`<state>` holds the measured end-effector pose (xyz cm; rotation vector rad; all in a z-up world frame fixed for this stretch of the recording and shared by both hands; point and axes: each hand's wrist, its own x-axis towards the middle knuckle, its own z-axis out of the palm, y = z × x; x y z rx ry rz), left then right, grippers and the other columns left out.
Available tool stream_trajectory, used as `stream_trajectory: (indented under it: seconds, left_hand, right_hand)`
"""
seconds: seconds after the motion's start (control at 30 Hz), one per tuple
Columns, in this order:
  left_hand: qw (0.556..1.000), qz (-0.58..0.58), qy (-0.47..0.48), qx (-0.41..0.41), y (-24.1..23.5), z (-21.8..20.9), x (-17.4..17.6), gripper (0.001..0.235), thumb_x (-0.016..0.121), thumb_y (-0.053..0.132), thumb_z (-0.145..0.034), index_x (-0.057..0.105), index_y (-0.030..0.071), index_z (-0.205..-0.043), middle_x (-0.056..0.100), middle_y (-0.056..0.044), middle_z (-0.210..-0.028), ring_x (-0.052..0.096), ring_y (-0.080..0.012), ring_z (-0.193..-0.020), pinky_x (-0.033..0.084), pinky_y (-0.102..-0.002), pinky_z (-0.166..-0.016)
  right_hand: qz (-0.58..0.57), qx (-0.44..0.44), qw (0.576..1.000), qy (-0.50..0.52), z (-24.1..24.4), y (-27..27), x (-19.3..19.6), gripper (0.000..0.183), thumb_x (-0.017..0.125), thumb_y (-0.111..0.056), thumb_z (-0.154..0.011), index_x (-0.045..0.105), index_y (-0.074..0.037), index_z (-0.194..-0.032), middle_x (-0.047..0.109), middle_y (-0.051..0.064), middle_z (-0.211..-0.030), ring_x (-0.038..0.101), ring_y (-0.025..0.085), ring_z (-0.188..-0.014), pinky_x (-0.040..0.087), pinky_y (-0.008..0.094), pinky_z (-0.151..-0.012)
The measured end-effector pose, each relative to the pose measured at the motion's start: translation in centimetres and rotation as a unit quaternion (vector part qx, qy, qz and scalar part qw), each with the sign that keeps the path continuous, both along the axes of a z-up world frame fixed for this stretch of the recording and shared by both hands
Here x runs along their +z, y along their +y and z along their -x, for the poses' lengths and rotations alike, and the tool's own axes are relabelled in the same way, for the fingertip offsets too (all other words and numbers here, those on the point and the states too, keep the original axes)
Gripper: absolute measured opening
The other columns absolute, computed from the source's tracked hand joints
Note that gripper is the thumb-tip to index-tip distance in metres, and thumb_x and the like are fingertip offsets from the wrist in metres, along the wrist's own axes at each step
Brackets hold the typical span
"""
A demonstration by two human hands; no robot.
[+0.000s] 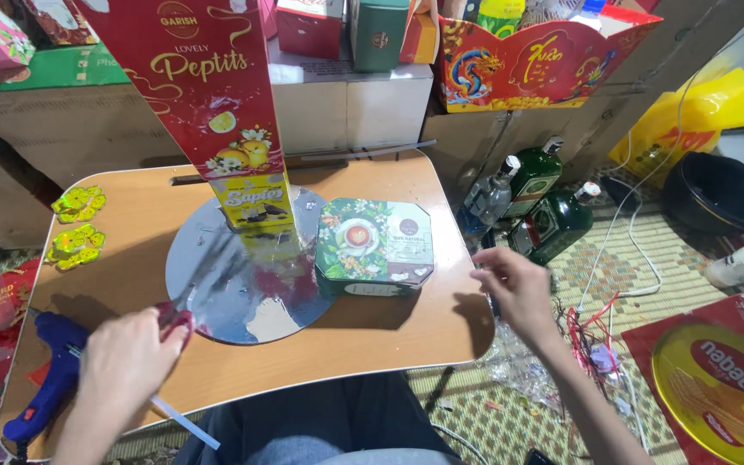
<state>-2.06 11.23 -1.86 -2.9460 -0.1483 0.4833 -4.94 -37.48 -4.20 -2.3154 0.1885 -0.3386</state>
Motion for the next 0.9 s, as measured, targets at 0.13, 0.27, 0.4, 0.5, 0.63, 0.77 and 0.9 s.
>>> stream_trajectory:
  seconds: [0.13,0.27,0.4,0.5,0.63,0.77,0.9]
  left_hand:
    - [0.998,0.003,-0.057,0.039,2.7,-0.6,-1.9,0.059,0.047,0.061,-0.097,0.074,0.009,-0.09,0.08,-0.014,-0.084,0.079,-0.0327,-0.077,0.061,-0.041,-0.072]
    - [0.996,0.01,-0.043,0.077,3.1,-2.2,-2.6,0.063,0.048,0.061,-0.097,0.079,0.007,-0.102,0.08,-0.018,-0.102,0.073,-0.0369,-0.099,0.058,-0.043,-0.087]
    - [0.994,-0.05,-0.092,0.014,6.1,-5.1,-8.1,0.087,0.035,0.071,-0.099,0.07,-0.008,-0.115,0.075,-0.026,-0.115,0.072,-0.0389,-0.108,0.049,-0.045,-0.104]
    - [0.983,-0.149,-0.079,-0.066,6.6,-5.9,-8.7,0.055,0.037,0.054,-0.102,0.078,0.018,-0.103,0.078,-0.008,-0.11,0.074,-0.027,-0.101,0.052,-0.04,-0.098]
    - [0.951,-0.274,-0.09,-0.109,6.9,-6.2,-8.8,0.038,0.045,0.042,-0.103,0.078,0.024,-0.094,0.078,0.007,-0.098,0.079,-0.0088,-0.083,0.057,-0.027,-0.084]
    - [0.95,-0.266,-0.109,-0.122,9.6,-8.4,-12.2,0.023,0.053,0.039,-0.101,0.074,0.03,-0.104,0.078,0.009,-0.098,0.078,-0.007,-0.079,0.06,-0.022,-0.074]
    - [0.982,0.086,-0.139,0.094,15.8,-13.5,-20.7,0.039,0.057,0.045,-0.112,0.079,0.017,-0.128,0.083,-0.016,-0.106,0.078,-0.0377,-0.077,0.057,-0.046,-0.057]
  right_hand:
    - [0.003,-0.026,0.999,-0.03,2.1,-1.8,1.6,0.026,0.081,-0.008,-0.079,0.08,-0.008,-0.105,0.079,0.007,-0.079,0.065,0.01,-0.055,0.049,0.02,-0.046]
    - [-0.04,-0.086,0.996,0.002,3.3,-3.6,0.7,0.02,0.072,-0.006,-0.09,0.079,-0.005,-0.109,0.082,0.009,-0.089,0.076,0.014,-0.074,0.059,0.024,-0.062]
    - [-0.025,-0.087,0.996,0.007,4.5,-3.8,0.4,0.016,0.074,-0.014,-0.089,0.082,-0.006,-0.101,0.076,0.003,-0.07,0.057,0.008,-0.055,0.042,0.022,-0.049]
    - [-0.045,-0.073,0.996,0.037,4.9,-3.6,1.0,0.015,0.073,-0.016,-0.092,0.081,-0.004,-0.091,0.072,0.005,-0.058,0.062,0.01,-0.048,0.045,0.022,-0.044]
    - [0.006,-0.065,0.995,0.081,4.8,-3.5,-0.7,0.018,0.071,-0.023,-0.093,0.08,-0.01,-0.087,0.074,0.004,-0.06,0.062,0.009,-0.045,0.047,0.022,-0.04]
    - [0.038,-0.004,0.999,-0.021,4.5,-2.1,-1.0,0.012,0.071,-0.016,-0.092,0.079,-0.007,-0.094,0.076,0.005,-0.068,0.055,0.007,-0.045,0.04,0.018,-0.038]
    - [0.028,0.048,0.993,-0.107,4.1,-0.6,-0.3,0.02,0.071,0.002,-0.087,0.077,-0.005,-0.104,0.079,0.007,-0.083,0.06,0.007,-0.054,0.047,0.017,-0.044]
